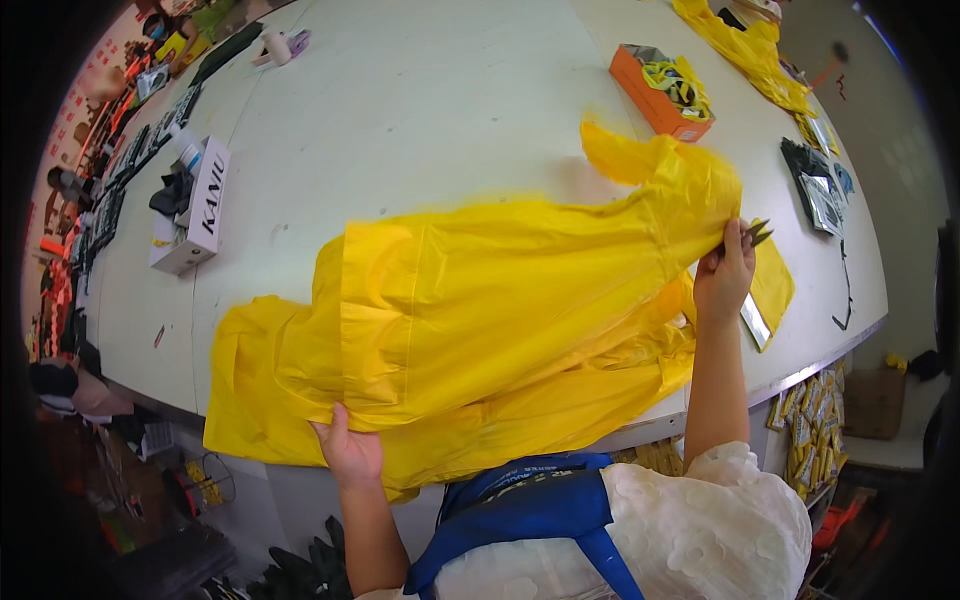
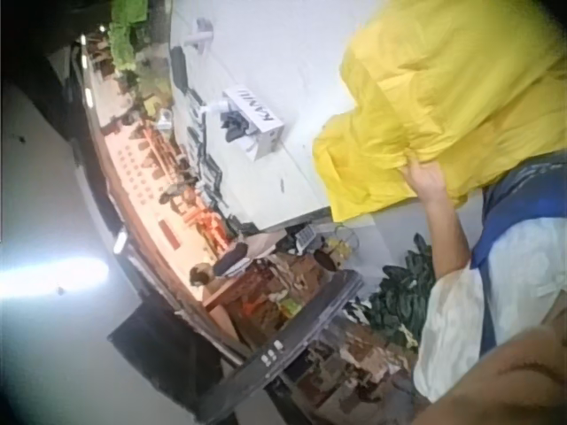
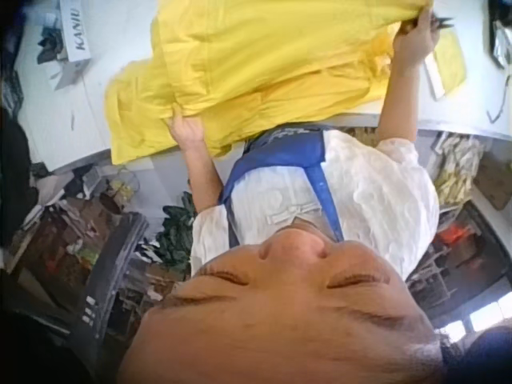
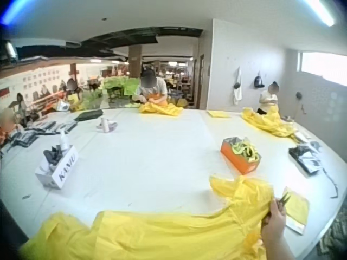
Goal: The person uses scissors to cut a large yellow fabric on a table, repeatedly trimming edges and removing small pieces. The person folds and repositions the fabric multiple times to access different sections for cutting.
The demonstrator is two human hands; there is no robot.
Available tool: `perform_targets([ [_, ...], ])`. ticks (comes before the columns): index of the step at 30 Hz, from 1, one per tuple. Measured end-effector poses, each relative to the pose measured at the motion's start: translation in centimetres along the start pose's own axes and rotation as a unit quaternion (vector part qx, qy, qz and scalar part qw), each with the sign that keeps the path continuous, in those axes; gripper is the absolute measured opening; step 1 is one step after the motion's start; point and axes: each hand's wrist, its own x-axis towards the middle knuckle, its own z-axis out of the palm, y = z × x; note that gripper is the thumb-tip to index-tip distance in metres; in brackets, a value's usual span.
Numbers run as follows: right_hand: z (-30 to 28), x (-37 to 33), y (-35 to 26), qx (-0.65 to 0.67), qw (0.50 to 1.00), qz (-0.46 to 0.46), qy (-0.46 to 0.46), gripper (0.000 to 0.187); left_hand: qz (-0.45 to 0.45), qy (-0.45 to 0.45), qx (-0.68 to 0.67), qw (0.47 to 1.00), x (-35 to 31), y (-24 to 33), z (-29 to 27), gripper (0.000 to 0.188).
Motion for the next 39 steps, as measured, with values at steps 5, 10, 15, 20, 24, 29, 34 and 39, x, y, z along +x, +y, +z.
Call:
perform_targets([
  [5,-6.9,-4.5,2.4,-0.1,0.99,0.096,-0.008,0.008,-0.086,0.046,0.062,0.993,0.8,-1.7,-2.4,0.063],
  [10,-12.3,-13.4,4.2,-0.38,0.858,0.248,-0.24,0.036,0.101,0.176,0.374,0.905,0.2,-2.6,-2.9,0.066],
  [15,-9.4,-17.2,4.9,-0.531,0.683,0.125,-0.486,0.025,0.015,-0.237,0.335,0.912,0.3,-8.8,8.5,0.073],
  [20,-8.4,-16.3,5.5,-0.558,0.592,0.117,-0.569,0.027,0.068,-0.447,0.638,0.624,0.3,-17.8,17.7,0.076],
  [24,-10.1,-11.1,2.6,-0.436,0.791,0.174,-0.393,0.036,0.042,-0.475,0.659,0.582,1.4,-21.9,15.5,0.054],
  [29,-5.8,-3.1,3.7,0.12,0.865,0.485,0.049,0.058,0.296,-0.624,0.509,0.514,-1.4,-17.0,11.5,0.034],
  [34,-1.9,-4.5,8.1,-0.146,0.822,0.549,-0.046,0.042,0.354,-0.714,0.429,0.425,-5.0,-13.5,7.9,0.019],
  [39,-1.9,-7.0,11.2,-0.14,0.852,0.495,-0.096,0.021,0.265,-0.724,0.484,0.414,-6.0,-14.2,3.4,0.021],
])
